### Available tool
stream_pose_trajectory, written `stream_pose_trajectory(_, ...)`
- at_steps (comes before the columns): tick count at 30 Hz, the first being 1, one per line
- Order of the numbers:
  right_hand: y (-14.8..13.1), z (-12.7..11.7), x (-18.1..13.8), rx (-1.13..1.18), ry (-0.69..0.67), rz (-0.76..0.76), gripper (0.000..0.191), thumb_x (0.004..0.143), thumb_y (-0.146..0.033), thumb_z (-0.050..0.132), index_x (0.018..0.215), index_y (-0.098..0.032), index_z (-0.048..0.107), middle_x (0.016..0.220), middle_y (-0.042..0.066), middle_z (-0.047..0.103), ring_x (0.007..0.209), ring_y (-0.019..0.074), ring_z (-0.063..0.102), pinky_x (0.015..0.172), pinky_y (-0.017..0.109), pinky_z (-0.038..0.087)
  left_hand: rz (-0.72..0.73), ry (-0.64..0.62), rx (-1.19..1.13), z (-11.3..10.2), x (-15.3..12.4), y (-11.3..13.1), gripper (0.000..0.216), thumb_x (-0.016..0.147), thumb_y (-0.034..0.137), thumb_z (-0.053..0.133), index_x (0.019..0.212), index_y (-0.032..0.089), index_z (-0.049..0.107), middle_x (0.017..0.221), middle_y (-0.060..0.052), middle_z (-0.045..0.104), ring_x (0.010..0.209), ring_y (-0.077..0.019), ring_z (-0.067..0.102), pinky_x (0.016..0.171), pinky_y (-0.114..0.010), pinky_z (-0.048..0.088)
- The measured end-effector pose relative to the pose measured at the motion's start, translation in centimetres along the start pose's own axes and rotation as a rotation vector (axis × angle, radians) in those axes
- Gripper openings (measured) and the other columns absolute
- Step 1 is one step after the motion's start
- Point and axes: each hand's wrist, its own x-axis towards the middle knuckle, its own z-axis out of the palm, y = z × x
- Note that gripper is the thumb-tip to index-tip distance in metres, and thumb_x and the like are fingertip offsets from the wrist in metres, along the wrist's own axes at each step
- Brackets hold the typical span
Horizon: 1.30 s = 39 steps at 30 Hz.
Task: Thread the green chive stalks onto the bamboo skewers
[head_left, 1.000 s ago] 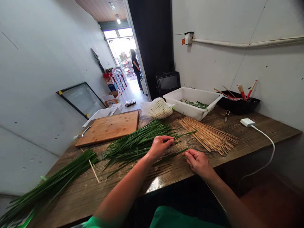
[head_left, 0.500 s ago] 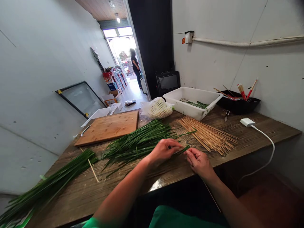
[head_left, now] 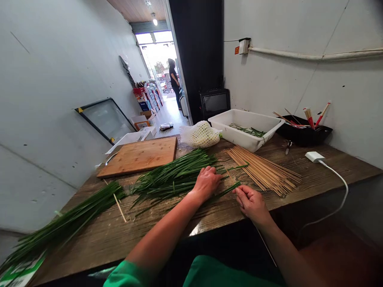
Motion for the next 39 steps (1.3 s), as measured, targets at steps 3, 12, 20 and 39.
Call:
stream_pose_trajectory(3, 0.3, -0.1, 0.1, 0.018, 0.002, -0.005, 0.035, 0.079, -0.053, 0.051, 0.077, -0.018, 0.053, 0.044, -0.010, 0.030, 0.034, 0.0050, 0.024, 0.033, 0.020, 0.017, 0.004, 0.027, 0.050, 0.2, 0.0, 0.2, 0.016, 0.082, 0.027, 0.056, 0.088, 0.020, 0.069, 0.089, -0.009, 0.058, 0.093, -0.0224, 0.047, 0.081, -0.034, 0.037)
stream_pose_trajectory(12, 0.5, -0.2, 0.1, 0.037, -0.014, 0.001, 0.035, 0.081, -0.052, 0.051, 0.080, -0.017, 0.053, 0.044, -0.011, 0.032, 0.033, 0.0038, 0.024, 0.032, 0.019, 0.017, 0.000, 0.092, -0.096, 0.6, 0.2, 0.4, 0.018, 0.082, 0.025, 0.055, 0.082, 0.018, 0.072, 0.086, -0.009, 0.060, 0.088, -0.0218, 0.051, 0.079, -0.034, 0.040)
stream_pose_trajectory(20, 0.4, -0.3, 0.1, 0.018, -0.015, -0.001, 0.035, 0.081, -0.052, 0.052, 0.080, -0.017, 0.052, 0.044, -0.011, 0.031, 0.033, 0.0035, 0.023, 0.032, 0.019, 0.017, -0.167, 0.240, -0.608, 0.8, 0.7, 0.1, 0.016, 0.078, 0.019, 0.056, 0.082, 0.015, 0.071, 0.081, -0.005, 0.069, 0.076, -0.0152, 0.061, 0.074, -0.026, 0.045)
stream_pose_trajectory(39, 0.5, -0.4, 0.1, 0.033, -0.024, -0.003, 0.034, 0.081, -0.051, 0.052, 0.078, -0.017, 0.050, 0.043, -0.012, 0.029, 0.034, 0.0041, 0.022, 0.033, 0.019, 0.017, -0.321, 0.232, -0.660, -0.3, 0.7, -0.3, 0.018, 0.077, 0.017, 0.057, 0.088, 0.015, 0.072, 0.085, -0.005, 0.072, 0.080, -0.0157, 0.064, 0.078, -0.026, 0.048)
